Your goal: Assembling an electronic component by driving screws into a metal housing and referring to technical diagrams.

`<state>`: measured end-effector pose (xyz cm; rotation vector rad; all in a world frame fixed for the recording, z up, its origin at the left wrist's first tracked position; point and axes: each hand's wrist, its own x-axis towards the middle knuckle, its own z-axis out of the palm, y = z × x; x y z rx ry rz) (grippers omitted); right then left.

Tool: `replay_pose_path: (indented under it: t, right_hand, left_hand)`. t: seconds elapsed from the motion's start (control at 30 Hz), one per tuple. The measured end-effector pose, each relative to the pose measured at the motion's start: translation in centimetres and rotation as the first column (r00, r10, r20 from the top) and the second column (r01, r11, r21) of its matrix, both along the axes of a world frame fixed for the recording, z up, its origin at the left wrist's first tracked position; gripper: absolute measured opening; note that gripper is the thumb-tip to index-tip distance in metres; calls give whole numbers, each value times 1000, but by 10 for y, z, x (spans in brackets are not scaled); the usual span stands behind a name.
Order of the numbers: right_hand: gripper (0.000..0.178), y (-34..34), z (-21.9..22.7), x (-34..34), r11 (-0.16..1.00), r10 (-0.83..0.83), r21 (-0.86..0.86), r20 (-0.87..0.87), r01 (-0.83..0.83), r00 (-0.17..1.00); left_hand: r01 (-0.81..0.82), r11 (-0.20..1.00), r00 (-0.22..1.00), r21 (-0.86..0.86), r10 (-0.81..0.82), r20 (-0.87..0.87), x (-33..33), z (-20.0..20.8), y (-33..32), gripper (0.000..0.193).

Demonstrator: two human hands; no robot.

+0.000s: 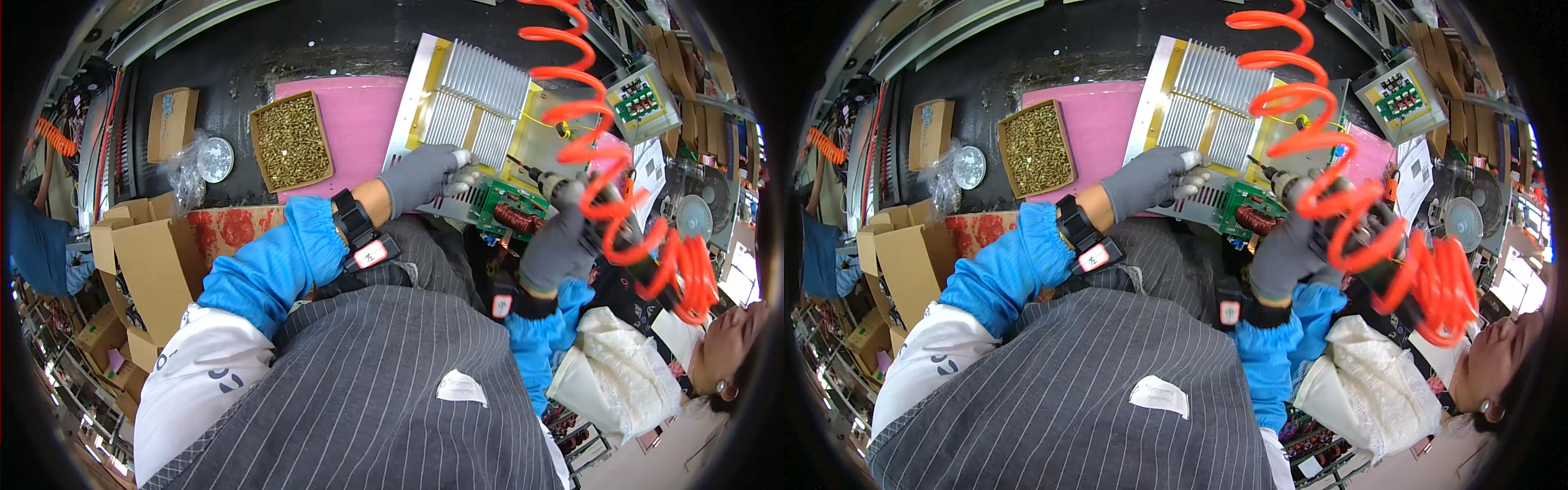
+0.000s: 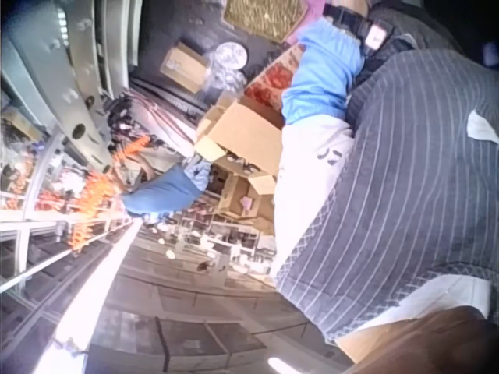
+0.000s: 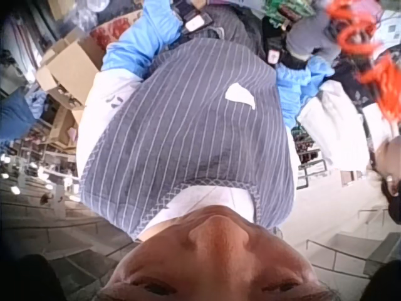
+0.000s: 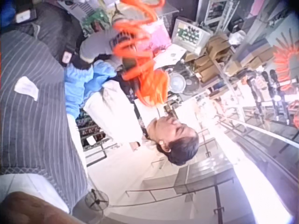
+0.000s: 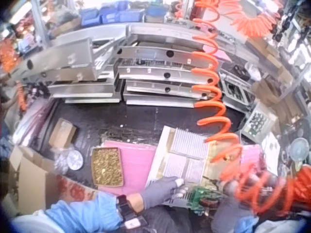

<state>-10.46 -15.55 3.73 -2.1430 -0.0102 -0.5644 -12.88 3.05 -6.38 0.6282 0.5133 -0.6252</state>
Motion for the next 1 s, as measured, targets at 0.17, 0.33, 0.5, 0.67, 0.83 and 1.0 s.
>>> replay_pose_path:
  t: [0.17,0.33,0.5,0.67,0.83,1.0]
  right_hand:
    - [36,-5,64,-18,862,180,507,-310,2,933]
    - [43,-24,73,-29,803,138,571,-454,169,880]
    - [40,-44,78,-32,699,154,699,-354,152,922]
    - [32,-83,59,-33,942,48,334,-144,3,988]
    - [36,-111,71,-42,634,172,773,-172,24,970]
    - [27,-126,44,-31,701,73,712,-140,49,987]
  left_hand:
    - [9,997,1000,-80,-11,-20,1,-13,-17,35]
    - [49,981,998,-185,-43,41,1,-9,-35,32]
    - [58,959,996,-277,-72,-43,0,-12,-64,30]
    - [2,985,997,-175,12,81,5,12,-94,28]
    - [115,882,993,-457,-108,40,3,12,-108,30]
    - [225,972,974,-76,-222,47,-13,35,-109,37]
